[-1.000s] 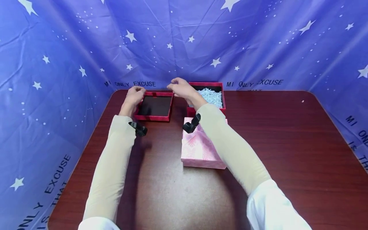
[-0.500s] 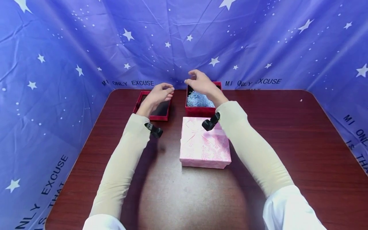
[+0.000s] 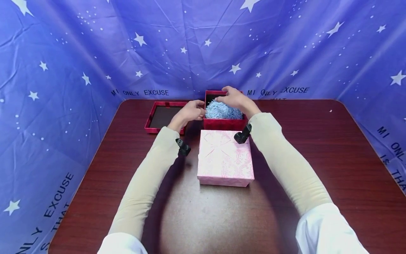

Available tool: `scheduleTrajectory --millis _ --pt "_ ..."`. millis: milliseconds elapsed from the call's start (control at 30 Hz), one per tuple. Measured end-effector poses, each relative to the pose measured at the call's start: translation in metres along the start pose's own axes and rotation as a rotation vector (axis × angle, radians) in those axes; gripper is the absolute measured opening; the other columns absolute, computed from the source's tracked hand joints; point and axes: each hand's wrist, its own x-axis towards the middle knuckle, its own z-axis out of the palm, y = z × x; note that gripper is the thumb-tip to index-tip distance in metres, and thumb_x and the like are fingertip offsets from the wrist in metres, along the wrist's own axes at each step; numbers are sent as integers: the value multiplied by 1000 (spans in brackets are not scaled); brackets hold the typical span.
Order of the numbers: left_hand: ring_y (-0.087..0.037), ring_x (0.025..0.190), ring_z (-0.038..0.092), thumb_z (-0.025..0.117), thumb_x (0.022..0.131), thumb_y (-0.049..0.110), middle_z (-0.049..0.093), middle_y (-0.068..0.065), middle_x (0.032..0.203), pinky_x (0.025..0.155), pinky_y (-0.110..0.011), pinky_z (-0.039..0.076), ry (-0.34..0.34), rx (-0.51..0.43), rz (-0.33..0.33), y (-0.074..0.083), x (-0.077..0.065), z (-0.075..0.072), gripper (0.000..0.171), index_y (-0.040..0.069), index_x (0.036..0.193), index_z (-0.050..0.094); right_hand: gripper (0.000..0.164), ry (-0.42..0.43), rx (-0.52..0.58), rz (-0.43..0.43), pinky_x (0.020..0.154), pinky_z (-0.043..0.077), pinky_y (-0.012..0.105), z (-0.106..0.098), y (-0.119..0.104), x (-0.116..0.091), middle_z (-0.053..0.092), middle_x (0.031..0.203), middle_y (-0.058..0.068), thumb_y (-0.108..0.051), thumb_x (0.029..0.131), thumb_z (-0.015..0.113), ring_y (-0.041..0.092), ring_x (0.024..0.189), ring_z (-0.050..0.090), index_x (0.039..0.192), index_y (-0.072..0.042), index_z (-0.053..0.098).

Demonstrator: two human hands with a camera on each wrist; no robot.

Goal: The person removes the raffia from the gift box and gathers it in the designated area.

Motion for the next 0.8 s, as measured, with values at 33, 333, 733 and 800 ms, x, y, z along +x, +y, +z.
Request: scheduleTrajectory --millis 33,333,733,800 --pt "-27 111 57 50 94 -1 54 -24 129 99 -39 49 0 -2 -4 -1 1 0 57 -1 146 29 70 -4 -13 9 113 31 46 0 2 2 31 152 19 -33 95 56 32 138 33 150 -6 23" --pt "-31 112 55 54 93 -1 52 -22 124 101 -42 48 2 -89 -23 -5 2 -2 56 3 145 33 77 -81 -65 112 117 23 49 2 12 11 18 158 12 -40 93 56 32 143 22 151 -7 18" --pt "-26 106 56 55 93 0 53 -17 116 100 -41 48 -6 -99 -41 -8 5 -4 54 4 143 33 97 -309 -21 186 119 12 53 6 23 27 0 162 5 -38 89 65 30 148 6 155 -17 -2" --pt "-26 107 56 54 94 0 53 -16 116 100 -41 48 -5 -104 -44 -8 5 -5 53 4 142 34 99 -336 -21 188 119 12 54 6 23 28 0 162 5 -37 87 68 29 148 5 155 -20 -2"
